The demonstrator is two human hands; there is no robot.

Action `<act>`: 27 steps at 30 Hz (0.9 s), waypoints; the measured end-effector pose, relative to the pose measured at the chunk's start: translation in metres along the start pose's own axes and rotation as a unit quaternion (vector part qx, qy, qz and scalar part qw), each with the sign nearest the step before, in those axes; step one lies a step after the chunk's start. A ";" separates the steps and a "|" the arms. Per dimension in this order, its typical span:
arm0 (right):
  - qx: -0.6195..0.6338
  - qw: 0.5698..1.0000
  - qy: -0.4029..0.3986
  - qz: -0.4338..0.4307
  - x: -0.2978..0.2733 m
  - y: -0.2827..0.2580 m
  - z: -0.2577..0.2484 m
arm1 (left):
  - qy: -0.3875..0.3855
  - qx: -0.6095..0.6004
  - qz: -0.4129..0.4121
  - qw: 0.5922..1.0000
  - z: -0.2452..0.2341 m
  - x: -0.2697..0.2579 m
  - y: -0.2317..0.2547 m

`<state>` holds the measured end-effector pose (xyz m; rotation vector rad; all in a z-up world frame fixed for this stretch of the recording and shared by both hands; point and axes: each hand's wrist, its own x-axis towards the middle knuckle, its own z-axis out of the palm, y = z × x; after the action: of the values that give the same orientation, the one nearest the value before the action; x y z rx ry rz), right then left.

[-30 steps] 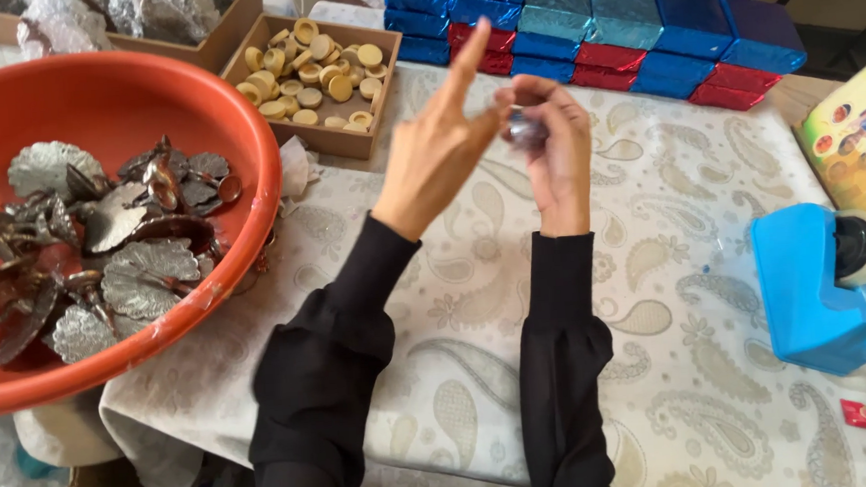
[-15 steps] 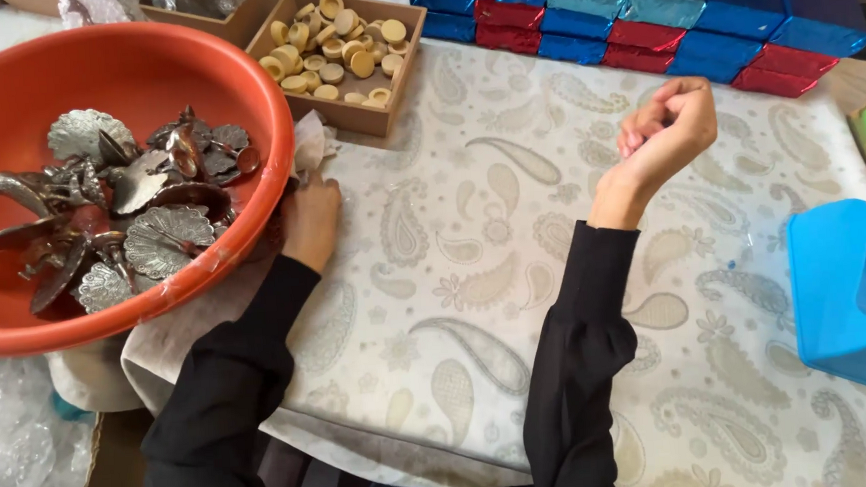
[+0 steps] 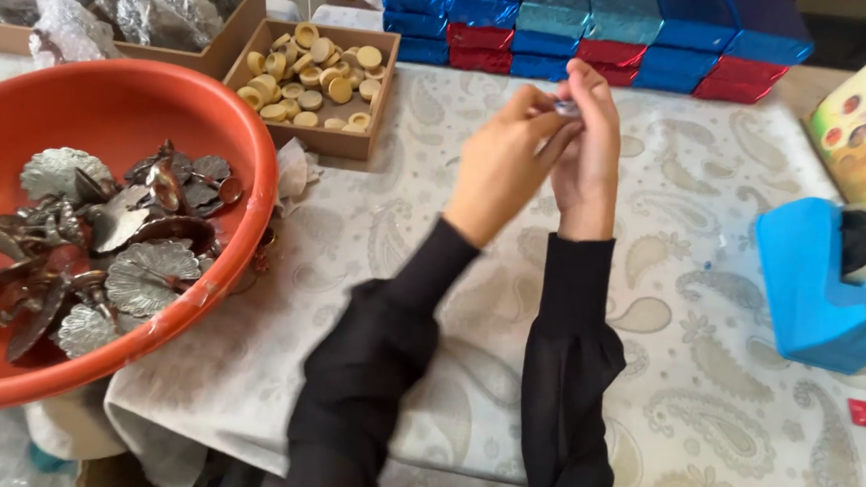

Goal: Cleaning and polishing small wooden objects using a white cloth.

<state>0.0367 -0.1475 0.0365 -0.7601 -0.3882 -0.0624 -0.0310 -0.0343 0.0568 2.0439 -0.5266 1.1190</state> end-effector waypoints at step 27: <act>0.077 0.975 0.188 -0.086 0.001 -0.024 -0.067 | -0.203 0.225 0.173 0.937 -0.235 -0.131 0.035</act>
<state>0.0546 -0.2107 0.0090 -0.5442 -0.0945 -0.3310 -0.2516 0.1235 0.0435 2.6868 -0.9336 1.0872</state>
